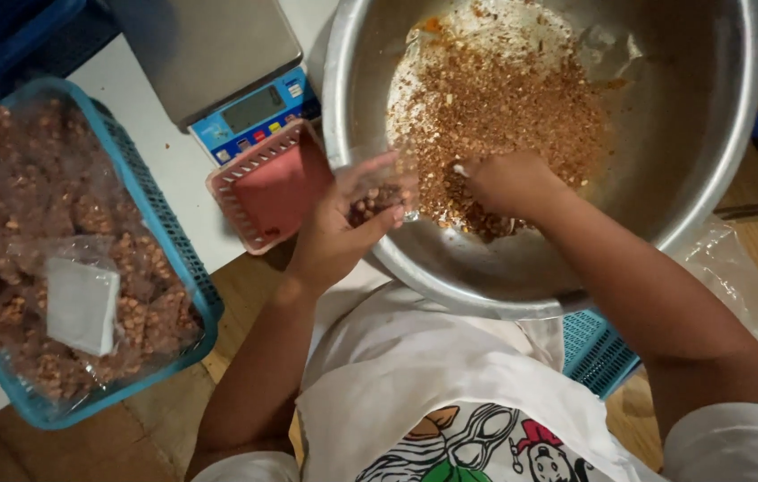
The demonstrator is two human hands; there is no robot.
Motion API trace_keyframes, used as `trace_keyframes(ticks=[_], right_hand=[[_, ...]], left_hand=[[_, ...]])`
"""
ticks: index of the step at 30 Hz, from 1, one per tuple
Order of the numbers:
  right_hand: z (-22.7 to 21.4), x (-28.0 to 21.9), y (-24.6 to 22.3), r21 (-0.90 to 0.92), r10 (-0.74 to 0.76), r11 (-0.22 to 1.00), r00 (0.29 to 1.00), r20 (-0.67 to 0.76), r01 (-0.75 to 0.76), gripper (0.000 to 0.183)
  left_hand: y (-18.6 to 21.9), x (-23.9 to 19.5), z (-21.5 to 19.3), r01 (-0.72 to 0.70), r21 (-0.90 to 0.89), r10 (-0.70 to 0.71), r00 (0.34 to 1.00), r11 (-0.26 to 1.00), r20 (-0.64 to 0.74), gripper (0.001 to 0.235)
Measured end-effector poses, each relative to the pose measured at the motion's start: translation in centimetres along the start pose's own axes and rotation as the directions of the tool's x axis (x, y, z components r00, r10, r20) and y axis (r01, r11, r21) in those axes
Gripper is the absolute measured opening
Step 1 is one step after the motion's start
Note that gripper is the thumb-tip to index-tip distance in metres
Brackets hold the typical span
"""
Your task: The person scoops a crumbly food mixture from a large metal bowl into small clear plastic bags using a spoon. They place each filled bag onto a digital scale to check the weight, then move it to a blue basket. The process is repeated multiple times throughout the clip.
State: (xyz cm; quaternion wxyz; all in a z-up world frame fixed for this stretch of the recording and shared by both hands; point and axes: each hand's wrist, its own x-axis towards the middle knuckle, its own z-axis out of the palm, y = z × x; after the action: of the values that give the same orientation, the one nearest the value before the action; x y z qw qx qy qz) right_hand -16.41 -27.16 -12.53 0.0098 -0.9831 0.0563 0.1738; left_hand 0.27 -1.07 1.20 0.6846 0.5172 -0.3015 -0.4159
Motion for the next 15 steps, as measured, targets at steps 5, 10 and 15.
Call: trace_keyframes(ticks=[5,10,15], right_hand=[[-2.5,1.2,-2.9,0.186,-0.107,0.978,0.992,0.067,0.093,0.026],[-7.1,2.3,-5.1,0.426,-0.215,0.898,0.953,0.212,0.108,0.028],[-6.9,3.3,-4.7,0.543,-0.274,0.828,0.946,0.172,0.141,0.026]], left_hand=[[-0.6,-0.3,-0.1,0.018,-0.043,-0.019,1.0,0.999,-0.021,0.058],[-1.0,-0.7,-0.2,0.03,-0.002,-0.03,0.999,1.0,-0.028,0.055],[0.4,-0.9,0.3,0.02,0.033,-0.019,0.999,0.999,-0.033,0.057]])
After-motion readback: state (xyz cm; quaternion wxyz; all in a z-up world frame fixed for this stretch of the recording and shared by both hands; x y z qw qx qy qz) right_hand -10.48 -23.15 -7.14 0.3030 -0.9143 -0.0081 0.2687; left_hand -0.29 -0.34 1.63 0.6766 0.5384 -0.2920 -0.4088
